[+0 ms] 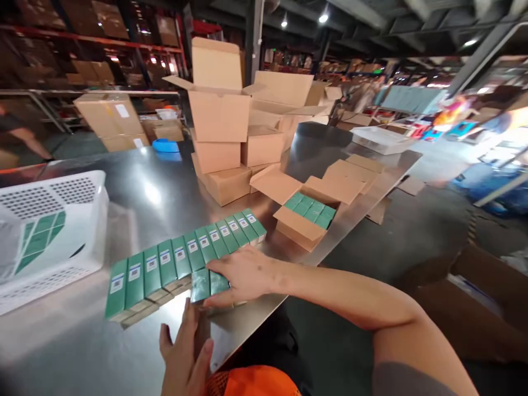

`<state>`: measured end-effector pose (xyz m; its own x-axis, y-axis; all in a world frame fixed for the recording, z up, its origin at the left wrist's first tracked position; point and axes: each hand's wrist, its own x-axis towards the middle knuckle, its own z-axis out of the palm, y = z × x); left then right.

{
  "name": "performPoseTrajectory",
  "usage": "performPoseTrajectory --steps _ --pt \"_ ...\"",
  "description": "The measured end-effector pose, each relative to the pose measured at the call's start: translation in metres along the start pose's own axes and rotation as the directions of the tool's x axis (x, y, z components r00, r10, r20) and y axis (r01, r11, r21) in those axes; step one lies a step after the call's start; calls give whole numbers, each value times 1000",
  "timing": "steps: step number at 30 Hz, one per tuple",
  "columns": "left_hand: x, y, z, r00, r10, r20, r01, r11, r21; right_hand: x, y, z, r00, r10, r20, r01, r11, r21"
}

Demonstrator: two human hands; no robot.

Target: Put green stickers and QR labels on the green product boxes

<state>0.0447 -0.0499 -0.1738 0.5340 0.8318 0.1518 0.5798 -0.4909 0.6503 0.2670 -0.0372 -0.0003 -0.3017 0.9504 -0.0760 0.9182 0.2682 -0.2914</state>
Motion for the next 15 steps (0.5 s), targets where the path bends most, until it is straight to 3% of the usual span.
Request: performPoseTrajectory --steps 2,4,5,7,9,10,12,15 --pt "-2 -8 2 998 61 -17 -61 998 1 -23 5 -25 988 103 -118 -99 994 45" --pt "-3 -14 4 996 89 -30 -89 996 -20 -52 15 -58 922 240 -303 -227 971 76" --pt "-3 -15 5 995 96 -37 -97 995 -24 -67 23 -74 860 304 -409 -308 950 59" --pt "-2 -14 8 993 106 -45 -107 994 -8 -89 46 -104 682 391 -618 -516 856 -29" --pt "0 -11 12 995 95 -34 -95 995 23 -100 75 -122 513 436 -739 -734 670 -115" --pt "1 -9 13 996 81 -23 -80 996 34 -103 90 -126 460 458 -761 -811 565 -151" --pt "3 -7 14 999 47 -5 -47 998 43 -104 119 -126 428 538 -726 -887 402 -225" --pt "5 -10 13 1000 14 -1 -14 999 44 -102 153 -115 471 690 -550 -882 356 -309"
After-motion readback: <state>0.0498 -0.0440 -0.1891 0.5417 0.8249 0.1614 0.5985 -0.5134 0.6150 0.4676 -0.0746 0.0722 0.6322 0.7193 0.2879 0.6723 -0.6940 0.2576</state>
